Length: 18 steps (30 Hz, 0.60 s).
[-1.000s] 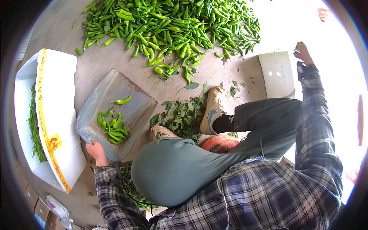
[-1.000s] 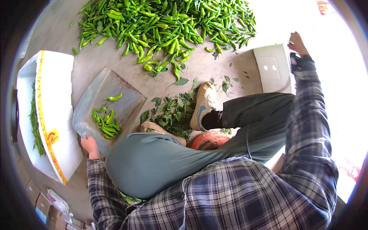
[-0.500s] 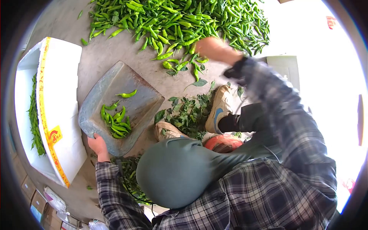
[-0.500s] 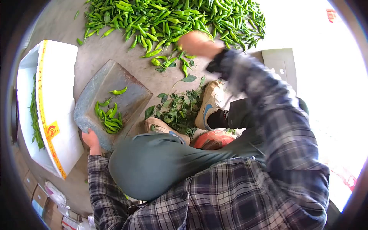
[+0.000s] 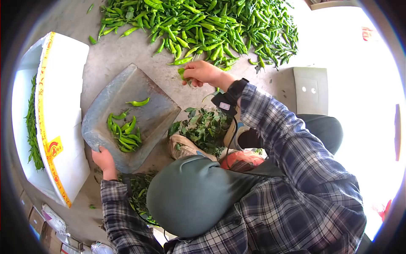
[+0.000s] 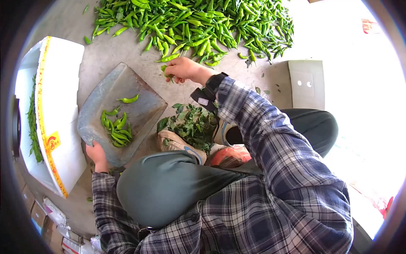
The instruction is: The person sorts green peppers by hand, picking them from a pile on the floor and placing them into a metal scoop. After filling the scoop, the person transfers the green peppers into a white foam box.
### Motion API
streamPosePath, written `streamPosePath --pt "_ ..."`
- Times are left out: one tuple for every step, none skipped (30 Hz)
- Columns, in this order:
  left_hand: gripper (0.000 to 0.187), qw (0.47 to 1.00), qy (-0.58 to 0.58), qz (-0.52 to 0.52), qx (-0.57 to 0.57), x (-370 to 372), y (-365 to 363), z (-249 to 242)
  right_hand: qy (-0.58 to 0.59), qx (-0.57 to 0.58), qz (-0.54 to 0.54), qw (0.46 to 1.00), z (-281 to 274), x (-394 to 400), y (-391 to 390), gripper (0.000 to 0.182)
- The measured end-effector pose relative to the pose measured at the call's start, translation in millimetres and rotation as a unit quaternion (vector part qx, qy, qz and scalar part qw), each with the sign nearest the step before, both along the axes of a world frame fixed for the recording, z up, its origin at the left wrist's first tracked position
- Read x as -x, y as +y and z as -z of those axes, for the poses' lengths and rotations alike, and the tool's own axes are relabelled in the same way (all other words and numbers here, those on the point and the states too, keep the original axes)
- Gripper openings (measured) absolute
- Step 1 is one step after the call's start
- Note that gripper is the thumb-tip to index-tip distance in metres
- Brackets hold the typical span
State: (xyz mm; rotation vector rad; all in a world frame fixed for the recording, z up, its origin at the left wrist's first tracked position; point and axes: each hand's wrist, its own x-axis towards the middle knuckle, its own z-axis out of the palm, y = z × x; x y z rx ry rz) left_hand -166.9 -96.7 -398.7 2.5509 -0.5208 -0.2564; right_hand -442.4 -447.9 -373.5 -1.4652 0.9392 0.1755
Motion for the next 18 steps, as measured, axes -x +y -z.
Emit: streamPosePath --pt "0.032 1.0 0.001 0.002 0.0 0.3 0.1 -1.7 -0.047 -0.167 0.061 0.983 -3.1 10.3 -1.4 0.018" --pt "0.032 1.0 -0.002 0.001 -0.014 0.9 -0.7 -3.7 -0.046 -0.165 0.065 0.983 -6.9 22.3 -3.8 0.018" --pt "0.032 1.0 -0.004 0.0 -0.028 2.1 -2.0 -4.5 -0.021 -0.141 0.05 0.989 -11.6 35.4 -7.0 0.021" --pt "0.032 1.0 -0.002 0.004 -0.025 1.8 -2.0 -2.8 0.005 -0.117 0.034 0.993 -17.3 48.5 -11.1 0.023" --pt "0.032 0.999 -0.007 0.005 -0.03 0.2 -0.9 -1.0 0.03 -0.093 0.017 0.995 -22.6 63.1 -15.6 0.025" --pt "0.032 0.999 -0.013 0.005 -0.036 -1.2 1.1 0.7 0.08 0.002 -0.034 0.996 -26.7 79.8 -25.9 0.027" --pt "0.032 0.999 -0.012 0.007 -0.035 -2.0 2.2 1.0 0.13 0.096 -0.086 0.983 -30.4 99.9 -40.8 0.029" --pt "0.032 0.999 -0.01 0.004 -0.038 -2.7 2.3 1.4 0.165 0.137 -0.081 0.973 -30.5 127.5 -54.1 0.03" --pt "0.032 0.999 -0.008 0.001 -0.042 -2.7 1.8 1.7 0.199 0.177 -0.075 0.961 -28.3 159.9 -67.8 0.031" --pt "0.032 0.999 -0.007 0.003 -0.04 -2.0 1.1 1.2 0.233 0.277 -0.165 0.917 -29.0 192.8 -83.2 0.031" --pt "0.032 0.999 -0.01 0.004 -0.044 -1.8 1.5 1.1 0.281 0.302 -0.206 0.887 -45.2 215.6 -88.2 0.024" --pt "0.032 0.999 -0.014 0.006 -0.048 -2.1 1.4 0.9 0.458 0.198 -0.306 0.811 -38.5 241.1 -104.3 0.02" --pt "0.032 0.999 -0.013 0.007 -0.048 -2.9 1.3 1.2 0.441 0.161 -0.335 0.817 -14.8 298.5 -115.0 0.022" --pt "0.032 0.999 -0.013 0.012 -0.047 -4.1 2.1 2.5 0.534 0.076 -0.473 0.697 -25.1 307.0 -106.8 0.02" --pt "0.032 0.999 -0.012 0.017 -0.047 -4.9 2.9 3.9 0.534 0.076 -0.473 0.696 -48.1 305.0 -85.4 0.02" --pt "0.032 0.999 -0.01 0.017 -0.048 -5.8 3.2 5.1 0.395 0.222 -0.463 0.762 -85.1 292.8 -54.9 0.02" --pt "0.032 0.999 0.0 0.012 -0.037 -6.3 4.0 6.2 0.298 0.224 -0.38 0.847 -64.4 299.2 -62.0 0.02" --pt "0.031 1.0 0.01 0.008 -0.027 -6.4 4.5 7.0 0.186 0.212 -0.309 0.908 -44.8 304.2 -68.6 0.021"
